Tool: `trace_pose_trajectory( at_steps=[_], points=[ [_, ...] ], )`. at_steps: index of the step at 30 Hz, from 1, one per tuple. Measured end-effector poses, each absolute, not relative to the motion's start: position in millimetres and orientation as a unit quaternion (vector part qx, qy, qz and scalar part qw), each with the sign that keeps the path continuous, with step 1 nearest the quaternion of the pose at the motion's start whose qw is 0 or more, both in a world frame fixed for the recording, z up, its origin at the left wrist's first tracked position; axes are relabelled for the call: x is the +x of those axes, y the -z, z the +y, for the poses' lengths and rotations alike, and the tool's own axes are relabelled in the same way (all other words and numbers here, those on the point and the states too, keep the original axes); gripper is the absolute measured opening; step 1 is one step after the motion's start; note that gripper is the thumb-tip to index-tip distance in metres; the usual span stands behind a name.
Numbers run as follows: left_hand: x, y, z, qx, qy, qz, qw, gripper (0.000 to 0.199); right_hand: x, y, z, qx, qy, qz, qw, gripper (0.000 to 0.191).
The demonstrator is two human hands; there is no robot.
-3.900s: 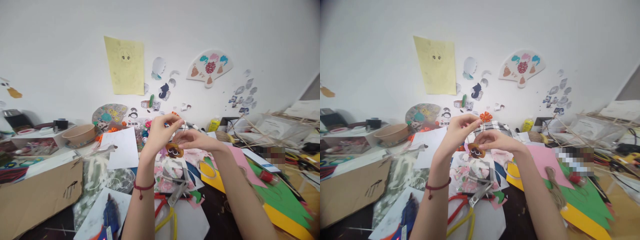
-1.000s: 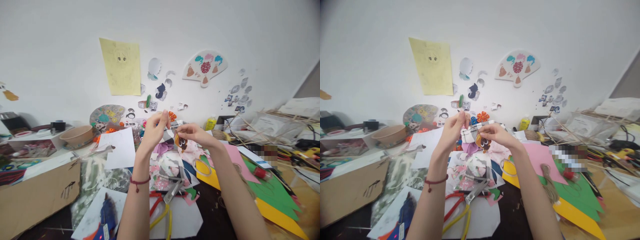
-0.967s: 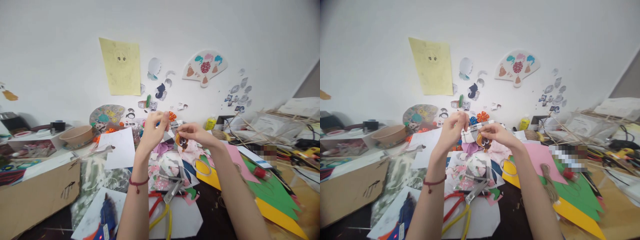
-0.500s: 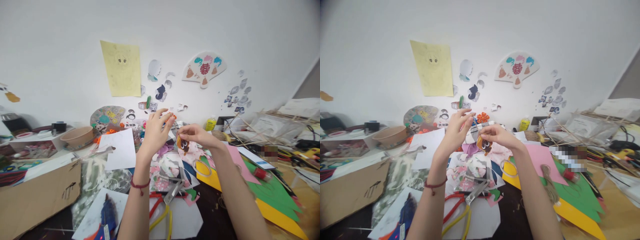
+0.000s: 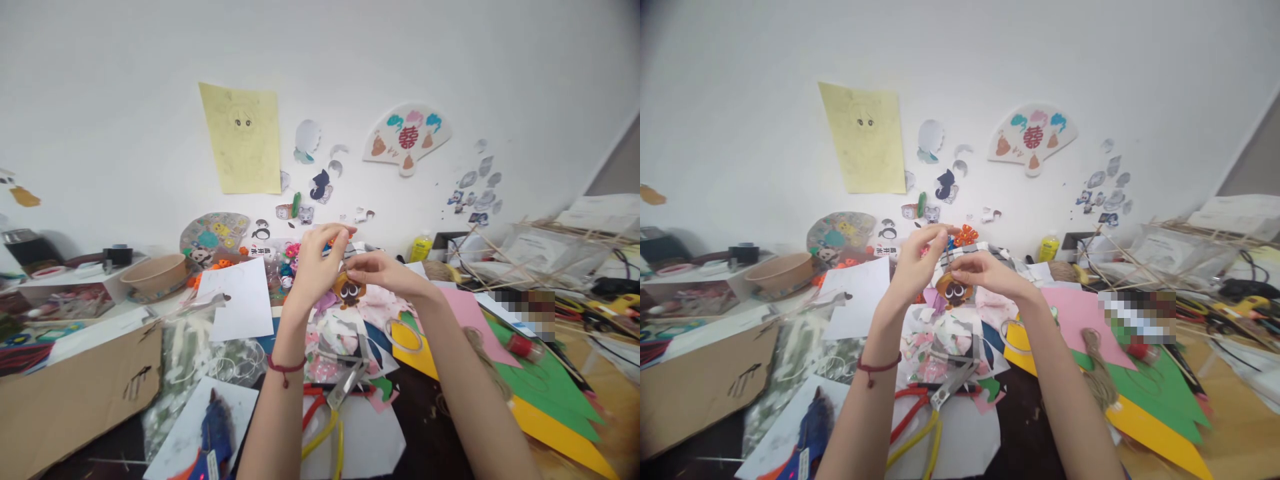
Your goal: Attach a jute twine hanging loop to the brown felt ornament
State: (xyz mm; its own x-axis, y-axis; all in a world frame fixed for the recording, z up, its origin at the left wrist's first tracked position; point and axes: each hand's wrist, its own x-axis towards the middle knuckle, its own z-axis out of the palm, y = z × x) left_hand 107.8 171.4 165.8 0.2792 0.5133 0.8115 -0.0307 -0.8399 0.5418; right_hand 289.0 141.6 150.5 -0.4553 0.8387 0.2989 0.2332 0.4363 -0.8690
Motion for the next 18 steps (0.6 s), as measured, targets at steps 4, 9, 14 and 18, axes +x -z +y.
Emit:
trace_pose_trajectory(
  at_steps=[4, 9, 14, 18],
  points=[
    [105, -166, 174, 0.792, -0.561, 0.22, 0.096, 0.028, 290, -151, 141, -0.362, -0.356, -0.769, 0.389, 0.03],
    [101, -167, 173, 0.797, -0.542, 0.261, 0.055, 0.032, 286, -153, 140, -0.395, -0.279, -0.783, 0.39, 0.033],
    [99, -168, 171, 0.802, -0.528, 0.276, 0.031, 0.033, 283, -153, 139, -0.406, -0.254, -0.781, 0.401, 0.049],
    [96, -169, 171, 0.801, -0.525, 0.287, 0.013, 0.032, 287, -153, 140, -0.423, -0.214, -0.77, 0.427, 0.049]
  ],
)
